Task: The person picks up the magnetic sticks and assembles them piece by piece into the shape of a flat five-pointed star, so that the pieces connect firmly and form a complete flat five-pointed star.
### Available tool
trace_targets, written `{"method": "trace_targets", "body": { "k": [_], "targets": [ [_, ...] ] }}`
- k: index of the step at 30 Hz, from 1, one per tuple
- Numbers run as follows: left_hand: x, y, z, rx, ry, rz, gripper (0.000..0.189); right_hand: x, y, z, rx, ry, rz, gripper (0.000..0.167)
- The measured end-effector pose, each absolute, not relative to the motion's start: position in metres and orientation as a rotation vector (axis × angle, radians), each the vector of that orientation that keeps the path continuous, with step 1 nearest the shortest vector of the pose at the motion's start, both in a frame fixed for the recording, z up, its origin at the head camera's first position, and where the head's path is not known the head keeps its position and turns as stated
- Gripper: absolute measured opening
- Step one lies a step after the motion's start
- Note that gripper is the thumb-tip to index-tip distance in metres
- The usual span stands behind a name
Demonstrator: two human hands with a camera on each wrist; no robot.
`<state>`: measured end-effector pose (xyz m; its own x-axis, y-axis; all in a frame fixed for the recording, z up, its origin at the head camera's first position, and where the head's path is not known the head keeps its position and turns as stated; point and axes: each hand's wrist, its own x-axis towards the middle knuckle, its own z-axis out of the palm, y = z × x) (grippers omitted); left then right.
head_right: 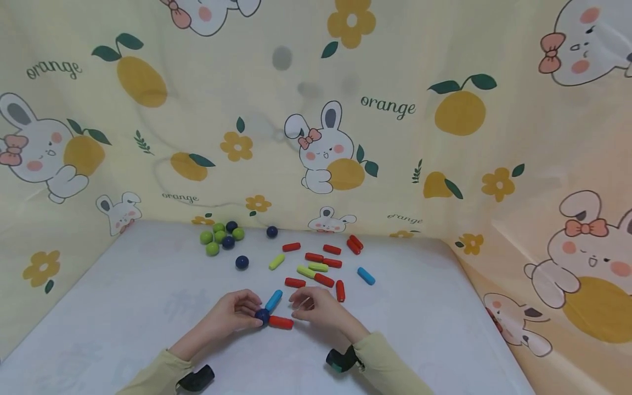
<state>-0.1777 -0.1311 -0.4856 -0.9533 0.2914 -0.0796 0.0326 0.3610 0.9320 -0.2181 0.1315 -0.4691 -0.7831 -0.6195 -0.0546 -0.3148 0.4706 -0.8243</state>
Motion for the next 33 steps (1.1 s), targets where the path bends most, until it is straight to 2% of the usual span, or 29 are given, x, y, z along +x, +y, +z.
{"method": "trace_targets", "body": {
  "k": [15, 26, 33],
  "targets": [
    [-0.171, -0.126, -0.482, 0.272, 2.458, 1.463, 0.079, -0.215, 0.117, -0.476, -0.859, 2.369, -1.162, 0.029],
    [-0.174, -0.130, -0.476, 0.256, 2.366, 1.464, 0.085, -0.224, 0.112, -0.478, -0.847, 2.399, -1.161, 0.029],
    [-0.179, -0.135, -0.478, 0.214, 2.276, 1.545, 0.071, -0.234, 0.110, -0.483, -0.805, 2.416, -1.190, 0.029]
  ]
}}
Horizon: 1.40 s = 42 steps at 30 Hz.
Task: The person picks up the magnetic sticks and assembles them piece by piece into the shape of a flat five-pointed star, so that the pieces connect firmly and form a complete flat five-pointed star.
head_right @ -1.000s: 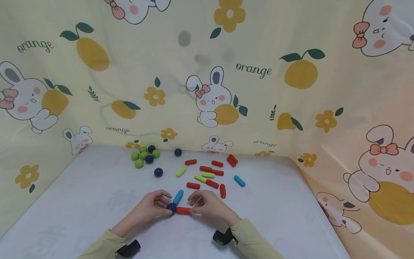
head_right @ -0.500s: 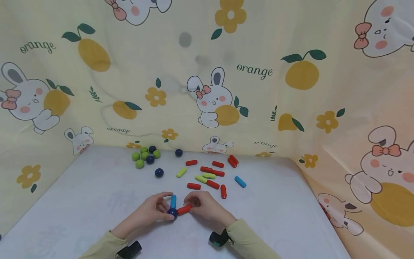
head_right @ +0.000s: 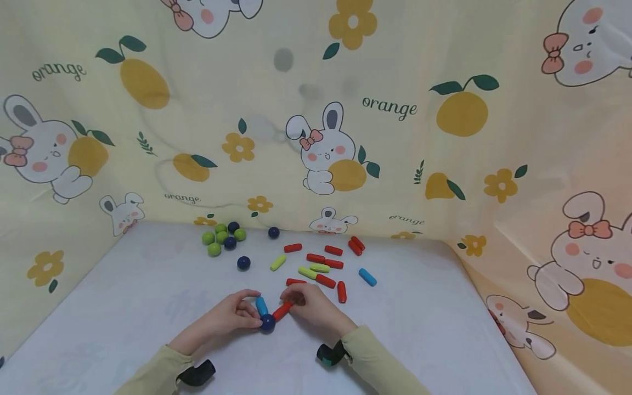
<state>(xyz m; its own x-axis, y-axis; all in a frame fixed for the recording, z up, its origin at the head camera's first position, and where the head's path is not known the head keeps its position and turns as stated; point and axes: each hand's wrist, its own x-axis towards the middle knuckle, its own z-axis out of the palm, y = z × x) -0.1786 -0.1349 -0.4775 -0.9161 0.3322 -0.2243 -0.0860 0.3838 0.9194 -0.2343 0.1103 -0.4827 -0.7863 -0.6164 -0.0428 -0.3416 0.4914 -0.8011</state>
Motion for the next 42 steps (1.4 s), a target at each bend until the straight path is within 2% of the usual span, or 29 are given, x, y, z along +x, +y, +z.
{"method": "trace_targets", "body": {
  "k": [8, 15, 26, 32, 42],
  "targets": [
    [-0.178, -0.128, -0.479, 0.135, 2.308, 1.622, 0.052, -0.238, 0.111, -0.482, -0.806, 2.415, -1.245, 0.030],
    [-0.176, -0.122, -0.480, 0.087, 2.331, 1.643, 0.041, -0.224, 0.120, -0.476, -0.824, 2.471, -1.254, 0.029],
    [-0.174, -0.120, -0.478, 0.048, 2.354, 1.644, 0.034, -0.200, 0.120, -0.473, -0.874, 2.325, -1.289, 0.022],
    [-0.171, -0.122, -0.478, 0.071, 2.357, 1.646, 0.031, -0.187, 0.106, -0.477, -0.798, 2.379, -1.299, 0.025],
    [-0.164, -0.130, -0.474, 0.096, 2.305, 1.643, 0.031, -0.185, 0.105, -0.476, -0.743, 2.450, -1.288, 0.025]
  ]
}}
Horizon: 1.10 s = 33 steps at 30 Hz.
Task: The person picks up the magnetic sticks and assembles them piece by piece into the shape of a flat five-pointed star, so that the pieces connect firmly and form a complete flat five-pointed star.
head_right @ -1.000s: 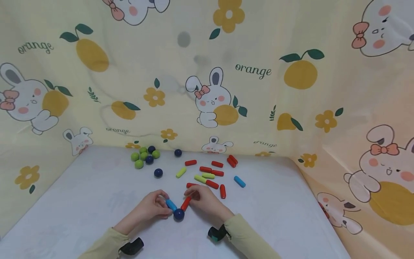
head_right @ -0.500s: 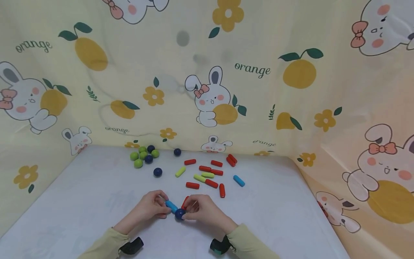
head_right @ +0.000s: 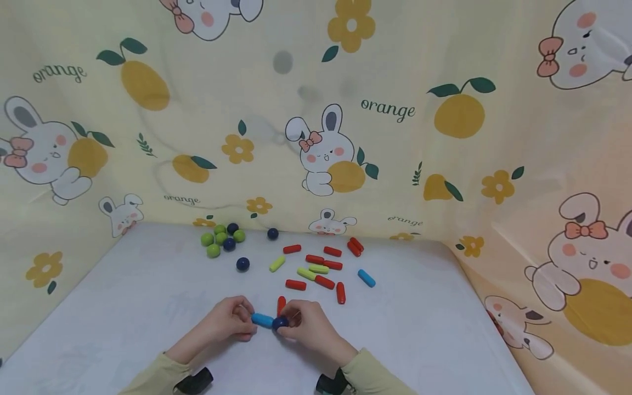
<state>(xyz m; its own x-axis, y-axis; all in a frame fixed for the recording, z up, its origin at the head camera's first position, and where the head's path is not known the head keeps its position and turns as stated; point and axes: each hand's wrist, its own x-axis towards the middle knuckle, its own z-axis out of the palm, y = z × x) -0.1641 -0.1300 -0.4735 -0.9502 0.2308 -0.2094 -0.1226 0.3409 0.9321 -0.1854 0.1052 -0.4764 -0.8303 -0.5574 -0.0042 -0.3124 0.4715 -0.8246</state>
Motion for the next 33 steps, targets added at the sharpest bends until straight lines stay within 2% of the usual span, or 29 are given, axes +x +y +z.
{"method": "trace_targets", "body": {
  "k": [8, 18, 24, 27, 33],
  "targets": [
    [-0.160, -0.137, -0.476, 0.090, 2.175, 1.672, 0.031, -0.184, 0.107, -0.479, -0.719, 2.458, -1.315, 0.031],
    [-0.166, -0.149, -0.474, 0.187, 2.148, 1.632, 0.029, -0.187, 0.113, -0.480, -0.699, 2.446, -1.345, 0.027],
    [-0.186, -0.162, -0.467, 0.214, 2.556, 1.487, 0.027, -0.186, 0.118, -0.481, -0.707, 2.393, -1.378, 0.027],
    [-0.201, -0.168, -0.464, 0.136, 2.769, 1.422, 0.026, -0.186, 0.120, -0.481, -0.701, 2.375, -1.383, 0.027],
    [-0.237, -0.181, -0.467, 0.061, 2.879, 1.434, 0.040, -0.188, 0.122, -0.481, -0.711, 2.371, -1.389, 0.027]
  ]
}}
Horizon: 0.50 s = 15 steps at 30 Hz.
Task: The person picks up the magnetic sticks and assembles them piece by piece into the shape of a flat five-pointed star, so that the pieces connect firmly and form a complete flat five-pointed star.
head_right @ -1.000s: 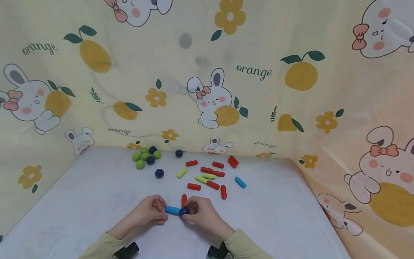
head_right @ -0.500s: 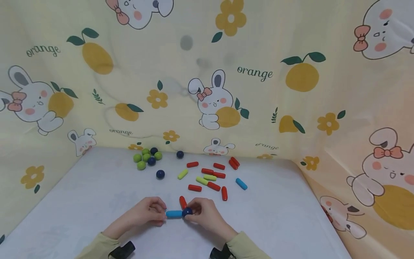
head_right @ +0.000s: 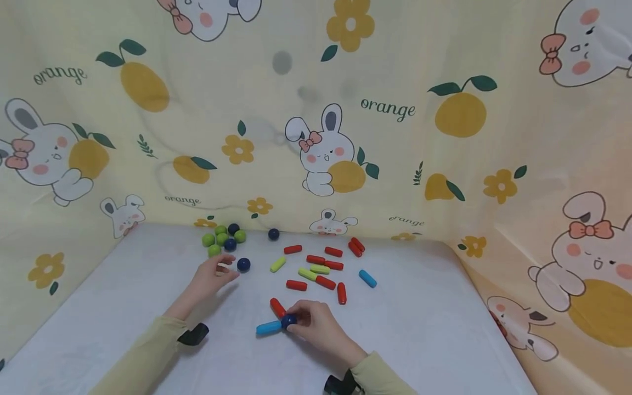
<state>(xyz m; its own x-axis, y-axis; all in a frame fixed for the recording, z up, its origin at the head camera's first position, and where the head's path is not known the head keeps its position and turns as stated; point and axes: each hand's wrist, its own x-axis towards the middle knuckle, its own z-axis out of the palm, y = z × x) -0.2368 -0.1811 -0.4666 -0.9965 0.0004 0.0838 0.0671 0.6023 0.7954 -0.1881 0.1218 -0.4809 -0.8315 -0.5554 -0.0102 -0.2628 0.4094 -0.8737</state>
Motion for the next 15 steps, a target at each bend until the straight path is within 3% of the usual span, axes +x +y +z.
{"method": "trace_targets", "body": {
  "k": [7, 15],
  "targets": [
    [-0.263, -0.183, -0.474, -0.089, -2.815, -1.398, 0.048, -0.192, 0.123, -0.482, -0.698, 2.369, -1.395, 0.028],
    [-0.266, -0.170, -0.479, -0.145, -2.853, -1.284, 0.037, -0.195, 0.125, -0.484, -0.687, 2.405, -1.378, 0.029]
  ]
}}
